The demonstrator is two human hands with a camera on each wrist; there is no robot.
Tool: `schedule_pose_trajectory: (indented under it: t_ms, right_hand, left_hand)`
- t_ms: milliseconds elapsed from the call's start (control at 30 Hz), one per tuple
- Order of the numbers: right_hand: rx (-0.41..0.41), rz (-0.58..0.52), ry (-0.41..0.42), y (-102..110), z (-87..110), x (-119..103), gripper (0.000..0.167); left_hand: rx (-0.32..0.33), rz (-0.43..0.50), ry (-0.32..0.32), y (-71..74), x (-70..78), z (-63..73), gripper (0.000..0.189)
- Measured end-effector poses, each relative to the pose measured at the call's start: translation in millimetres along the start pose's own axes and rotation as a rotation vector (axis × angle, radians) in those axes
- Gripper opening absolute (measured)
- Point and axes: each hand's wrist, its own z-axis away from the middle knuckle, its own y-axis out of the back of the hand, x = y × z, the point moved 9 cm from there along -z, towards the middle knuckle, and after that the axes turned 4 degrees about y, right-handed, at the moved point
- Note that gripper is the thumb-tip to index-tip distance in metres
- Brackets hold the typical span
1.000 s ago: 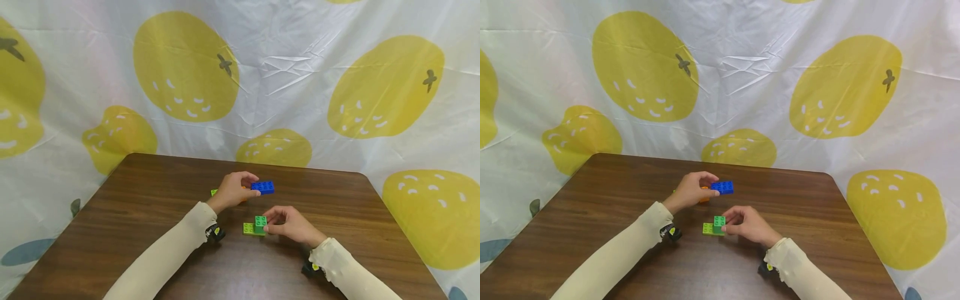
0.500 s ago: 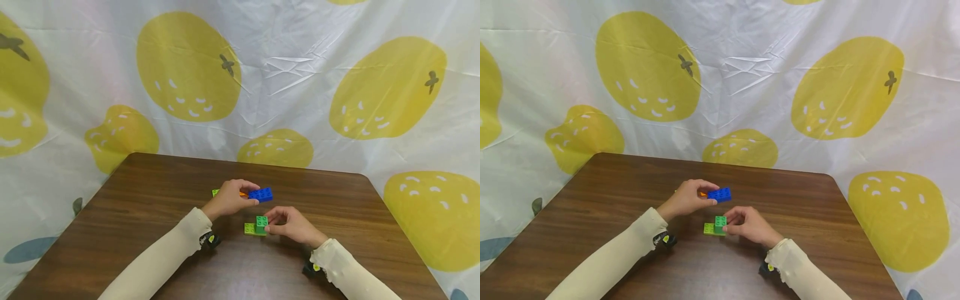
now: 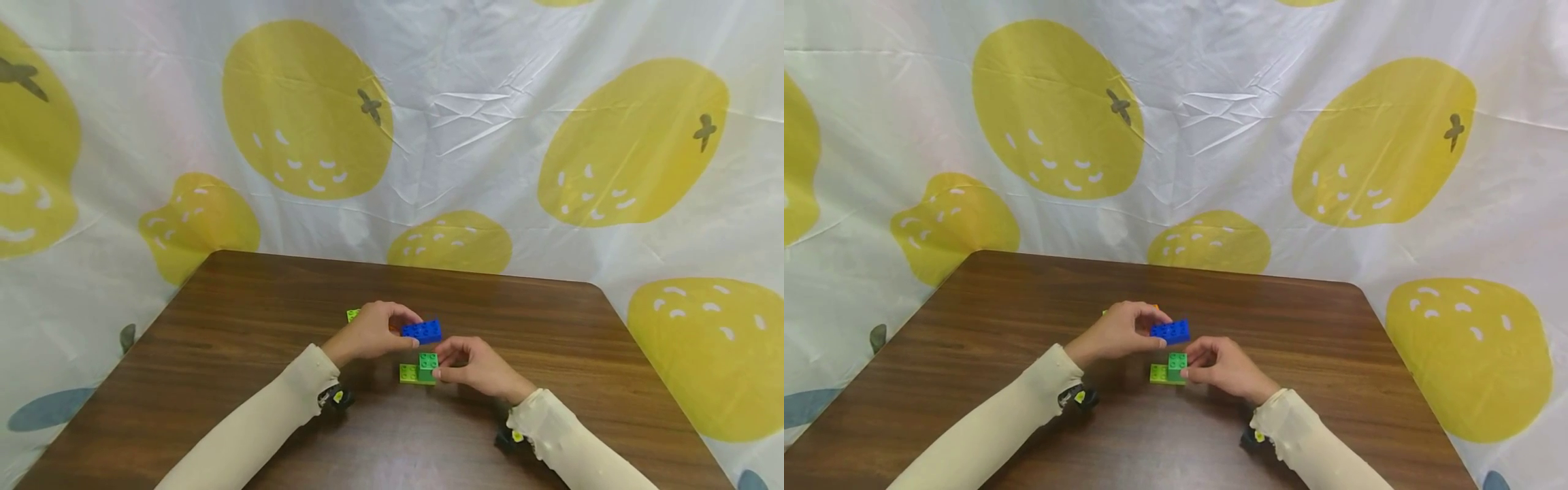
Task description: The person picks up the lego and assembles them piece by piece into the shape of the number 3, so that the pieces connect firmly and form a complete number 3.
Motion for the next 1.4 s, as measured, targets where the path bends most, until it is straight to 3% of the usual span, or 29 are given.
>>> schedule_pose_trajectory:
  t_ms: [533,1167,1400]
  right_hand:
    - [0.004,-0.001,0.001,1,0.9,-1,0.026]
    - [-0.003,0.012,0.036,2,0.5,-2,0.027]
    - [-0.006,0.008,0.019,2,1.4,-2,0.028]
  left_hand:
    - [-0.092,0.047,0.01,-13.7,-1.1,8.1,0.036]
    - [-0.1,-0.042,-0.042,-24.4,-0.8,8.8,0.034]
    - [-0.09,-0.067,-0.03,-24.6,-3.8,9.5,0.036]
